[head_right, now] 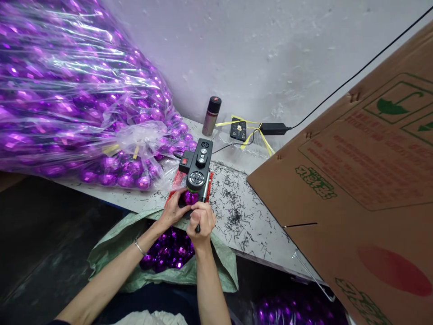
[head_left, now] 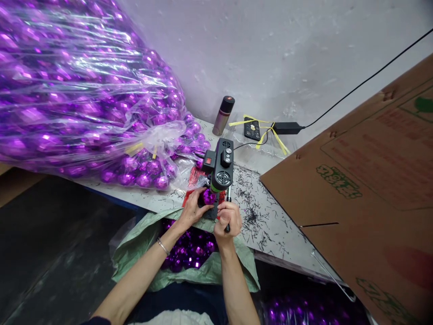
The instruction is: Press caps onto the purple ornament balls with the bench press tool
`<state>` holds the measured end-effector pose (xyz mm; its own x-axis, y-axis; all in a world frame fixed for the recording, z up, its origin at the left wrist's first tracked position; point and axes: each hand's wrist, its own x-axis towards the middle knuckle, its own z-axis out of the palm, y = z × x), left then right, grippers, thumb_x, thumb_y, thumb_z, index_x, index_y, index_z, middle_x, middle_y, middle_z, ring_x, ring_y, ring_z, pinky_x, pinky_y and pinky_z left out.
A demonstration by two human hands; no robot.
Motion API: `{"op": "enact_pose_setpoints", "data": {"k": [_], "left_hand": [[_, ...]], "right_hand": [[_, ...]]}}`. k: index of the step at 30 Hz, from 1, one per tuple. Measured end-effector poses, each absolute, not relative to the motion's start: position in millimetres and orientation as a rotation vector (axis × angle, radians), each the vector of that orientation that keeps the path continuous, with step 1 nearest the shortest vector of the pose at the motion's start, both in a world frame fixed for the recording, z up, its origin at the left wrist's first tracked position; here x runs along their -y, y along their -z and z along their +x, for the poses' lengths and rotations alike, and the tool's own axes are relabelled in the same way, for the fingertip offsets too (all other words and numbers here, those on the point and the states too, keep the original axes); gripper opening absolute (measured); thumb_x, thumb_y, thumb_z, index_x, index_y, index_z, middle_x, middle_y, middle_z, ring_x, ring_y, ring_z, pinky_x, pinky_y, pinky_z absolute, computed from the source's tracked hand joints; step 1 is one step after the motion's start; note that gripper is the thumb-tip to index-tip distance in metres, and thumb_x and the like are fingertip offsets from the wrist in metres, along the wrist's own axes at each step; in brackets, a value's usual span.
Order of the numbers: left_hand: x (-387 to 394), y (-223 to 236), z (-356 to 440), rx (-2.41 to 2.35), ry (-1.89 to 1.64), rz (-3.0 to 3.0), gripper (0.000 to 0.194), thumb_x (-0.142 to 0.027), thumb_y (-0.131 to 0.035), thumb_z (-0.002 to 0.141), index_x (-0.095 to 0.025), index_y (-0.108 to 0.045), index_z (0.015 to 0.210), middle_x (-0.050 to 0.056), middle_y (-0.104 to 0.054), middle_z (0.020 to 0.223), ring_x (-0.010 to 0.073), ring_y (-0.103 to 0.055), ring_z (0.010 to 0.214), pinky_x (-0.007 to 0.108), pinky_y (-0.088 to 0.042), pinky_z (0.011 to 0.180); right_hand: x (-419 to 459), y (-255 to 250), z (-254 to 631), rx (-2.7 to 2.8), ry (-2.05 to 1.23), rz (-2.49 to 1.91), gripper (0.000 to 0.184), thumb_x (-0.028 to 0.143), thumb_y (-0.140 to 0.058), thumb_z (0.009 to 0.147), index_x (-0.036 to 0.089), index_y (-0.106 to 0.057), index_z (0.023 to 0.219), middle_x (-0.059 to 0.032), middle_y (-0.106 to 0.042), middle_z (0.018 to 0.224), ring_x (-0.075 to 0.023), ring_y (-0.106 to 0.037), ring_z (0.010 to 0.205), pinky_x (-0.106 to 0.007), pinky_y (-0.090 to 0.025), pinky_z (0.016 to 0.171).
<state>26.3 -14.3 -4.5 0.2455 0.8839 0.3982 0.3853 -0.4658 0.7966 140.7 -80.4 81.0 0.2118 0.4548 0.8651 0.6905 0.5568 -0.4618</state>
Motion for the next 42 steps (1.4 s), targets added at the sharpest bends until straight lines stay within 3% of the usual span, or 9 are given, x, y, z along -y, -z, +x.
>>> {"op": "enact_pose_setpoints", "data": {"k": [17, 34, 42], "left_hand": [[11.8, 6.4, 28.2, -1.147, -1.182, 1.993, 0.056, -0.035, -0.079, 0.084, -0.021, -0.055, 0.133, 0.012, -0.07, 0.128, 0.0292, -0.068, 0.119, 0.045, -0.055, 0.1], [5.9, 9.9, 30.4, -1.104, -1.244, 1.982, 0.052, -0.032, -0.078, 0.084, -0.019, -0.057, 0.129, 0.013, -0.071, 0.124, 0.0304, -0.069, 0.117, 0.047, -0.056, 0.099], [5.8, 7.0, 31.5, -1.096, -1.236, 1.985, 0.054, -0.035, -0.077, 0.085, -0.019, -0.054, 0.131, 0.013, -0.069, 0.126, 0.0308, -0.068, 0.118, 0.048, -0.056, 0.1]], "right_hand": [[74.6, -63.9, 134.1, 1.3, 0.173, -1.035, 0.029, 0.021, -0.037, 0.102, 0.022, -0.052, 0.077, -0.0008, -0.057, 0.076, -0.0149, -0.058, 0.068, -0.033, -0.05, 0.068], [68.0, -61.0, 132.8, 1.33, 0.281, -1.005, 0.031, 0.021, -0.037, 0.101, 0.022, -0.047, 0.072, -0.0003, -0.056, 0.073, -0.0132, -0.057, 0.065, -0.028, -0.049, 0.061], [70.5, -115.0, 134.3, 1.275, 0.171, -1.089, 0.034, 0.019, -0.041, 0.102, 0.022, -0.048, 0.069, 0.0008, -0.055, 0.07, -0.0134, -0.057, 0.068, -0.028, -0.046, 0.065]]}}
